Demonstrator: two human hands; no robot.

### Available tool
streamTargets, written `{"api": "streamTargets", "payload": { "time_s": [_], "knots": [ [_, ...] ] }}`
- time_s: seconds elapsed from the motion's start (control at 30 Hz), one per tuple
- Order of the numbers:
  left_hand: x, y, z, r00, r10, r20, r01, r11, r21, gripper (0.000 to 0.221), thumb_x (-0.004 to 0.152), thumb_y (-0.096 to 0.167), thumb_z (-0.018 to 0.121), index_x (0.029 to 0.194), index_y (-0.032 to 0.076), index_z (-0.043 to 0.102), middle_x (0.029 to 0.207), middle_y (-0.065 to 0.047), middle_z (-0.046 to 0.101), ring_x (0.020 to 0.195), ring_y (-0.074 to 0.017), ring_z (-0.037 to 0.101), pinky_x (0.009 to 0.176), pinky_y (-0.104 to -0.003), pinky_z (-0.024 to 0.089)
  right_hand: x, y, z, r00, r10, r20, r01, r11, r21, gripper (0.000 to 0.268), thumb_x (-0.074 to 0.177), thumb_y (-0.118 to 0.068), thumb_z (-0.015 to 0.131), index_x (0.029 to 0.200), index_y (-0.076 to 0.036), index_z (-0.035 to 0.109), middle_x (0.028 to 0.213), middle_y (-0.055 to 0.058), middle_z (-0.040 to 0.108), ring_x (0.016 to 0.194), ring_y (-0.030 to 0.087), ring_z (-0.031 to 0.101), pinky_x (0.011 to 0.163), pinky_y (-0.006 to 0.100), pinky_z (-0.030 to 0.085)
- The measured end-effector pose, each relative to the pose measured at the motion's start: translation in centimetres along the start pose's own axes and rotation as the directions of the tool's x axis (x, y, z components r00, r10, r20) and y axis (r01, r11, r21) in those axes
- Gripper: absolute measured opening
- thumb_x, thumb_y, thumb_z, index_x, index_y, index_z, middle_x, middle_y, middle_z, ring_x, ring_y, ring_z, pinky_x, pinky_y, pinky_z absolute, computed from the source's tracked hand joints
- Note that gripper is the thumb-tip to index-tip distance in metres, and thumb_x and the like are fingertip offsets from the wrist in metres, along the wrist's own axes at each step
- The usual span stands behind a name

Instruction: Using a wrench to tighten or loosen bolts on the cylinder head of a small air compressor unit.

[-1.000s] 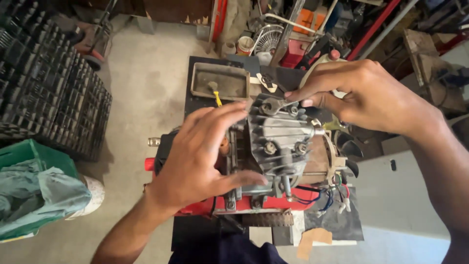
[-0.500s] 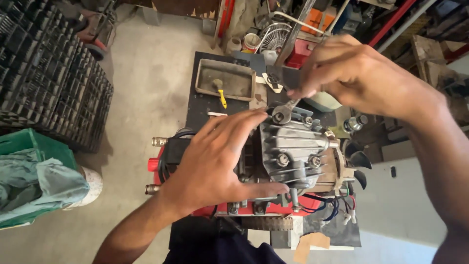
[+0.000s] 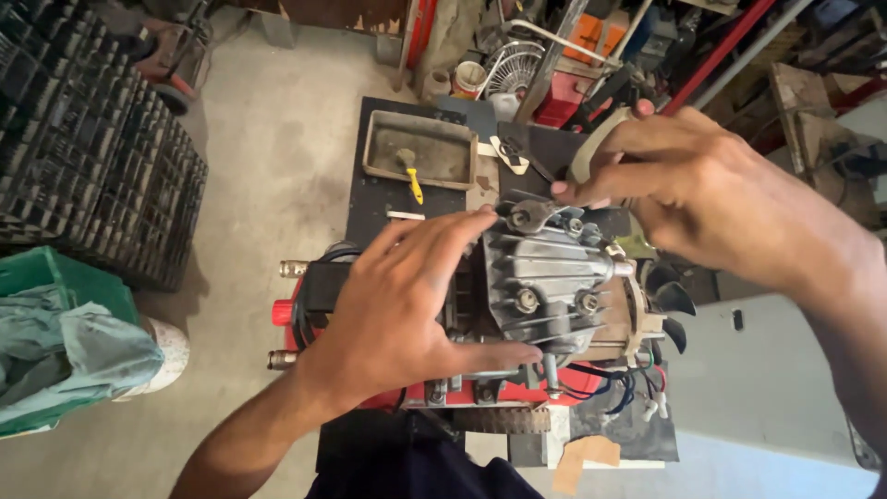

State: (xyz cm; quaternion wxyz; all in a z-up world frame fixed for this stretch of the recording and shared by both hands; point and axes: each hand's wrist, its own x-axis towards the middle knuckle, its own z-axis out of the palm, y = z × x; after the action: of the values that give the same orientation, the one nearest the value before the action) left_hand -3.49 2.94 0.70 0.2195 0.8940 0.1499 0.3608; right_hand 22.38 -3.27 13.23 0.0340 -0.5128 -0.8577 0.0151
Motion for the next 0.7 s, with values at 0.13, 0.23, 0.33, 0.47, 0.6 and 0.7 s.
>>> {"api": "streamTargets", "payload": {
  "time_s": [0.13,0.23,0.33,0.47,0.6,0.7],
  "knots": [
    [-0.1,0.1,-0.1,1.0,-0.001,-0.008,0.001,1.0,0.002,0.101,0.082,0.079,0.048,0.144,-0.002,0.047,0.144,-0.02,0.062,0.131,-0.0324,0.064,0.115,-0.054,0.041,-1.6,-2.9,0.4,0.984,0.173,0.046,-0.168,0.98,-0.105,0.057,0.077,0.013,0.056,0.126,-0.014,0.07,0.105,0.008,0.069,0.085,0.021,0.071,0.09,0.044,0.06],
    [-0.1,0.2,-0.3,1.0,-0.011,0.006,0.011,1.0,-0.002,0.103,0.082,0.079,0.05,0.146,-0.002,0.045,0.145,-0.02,0.062,0.132,-0.0332,0.063,0.115,-0.054,0.041,-2.1,-4.4,0.6,0.951,0.298,0.079,-0.283,0.946,-0.159,0.067,0.077,0.009,0.056,0.138,-0.018,0.064,0.111,0.008,0.065,0.076,0.025,0.073,0.074,0.047,0.065],
    [-0.2,0.5,-0.5,0.999,-0.024,0.034,0.024,0.999,-0.02,0.104,0.082,0.078,0.05,0.148,-0.002,0.043,0.146,-0.021,0.06,0.133,-0.0343,0.061,0.115,-0.054,0.04,-2.2,-5.7,0.7,0.93,0.363,0.059,-0.345,0.918,-0.195,0.063,0.082,-0.003,0.057,0.142,-0.021,0.061,0.112,0.007,0.063,0.077,0.034,0.072,0.066,0.053,0.06],
    [0.2,0.4,-1.0,0.99,-0.059,0.13,0.067,0.996,-0.055,0.108,0.08,0.08,0.048,0.152,0.0,0.037,0.153,-0.022,0.053,0.138,-0.0356,0.054,0.116,-0.058,0.034,-3.3,-5.1,1.4,0.957,0.273,-0.093,-0.288,0.879,-0.38,0.064,0.084,0.006,0.061,0.144,-0.017,0.06,0.1,0.006,0.065,0.082,0.023,0.07,0.054,0.039,0.067],
    [0.3,0.4,-1.1,0.989,-0.032,0.147,0.037,0.999,-0.027,0.108,0.081,0.08,0.046,0.153,0.0,0.035,0.156,-0.022,0.048,0.142,-0.0371,0.051,0.117,-0.061,0.033,-3.8,-1.8,0.1,0.943,0.091,-0.32,-0.273,0.759,-0.591,0.032,0.111,-0.006,0.064,0.135,-0.024,0.074,0.098,0.003,0.067,0.074,0.013,0.059,0.05,0.028,0.053],
    [0.2,0.6,-0.9,0.984,-0.06,0.166,0.066,0.997,-0.032,0.111,0.079,0.082,0.046,0.153,0.001,0.034,0.156,-0.023,0.047,0.142,-0.0408,0.049,0.115,-0.065,0.031,-1.9,0.0,-1.7,0.966,-0.013,-0.259,-0.079,0.937,-0.34,0.04,0.103,0.009,0.061,0.123,-0.021,0.078,0.107,0.0,0.069,0.098,0.029,0.064,0.094,0.044,0.041]
  ]
}}
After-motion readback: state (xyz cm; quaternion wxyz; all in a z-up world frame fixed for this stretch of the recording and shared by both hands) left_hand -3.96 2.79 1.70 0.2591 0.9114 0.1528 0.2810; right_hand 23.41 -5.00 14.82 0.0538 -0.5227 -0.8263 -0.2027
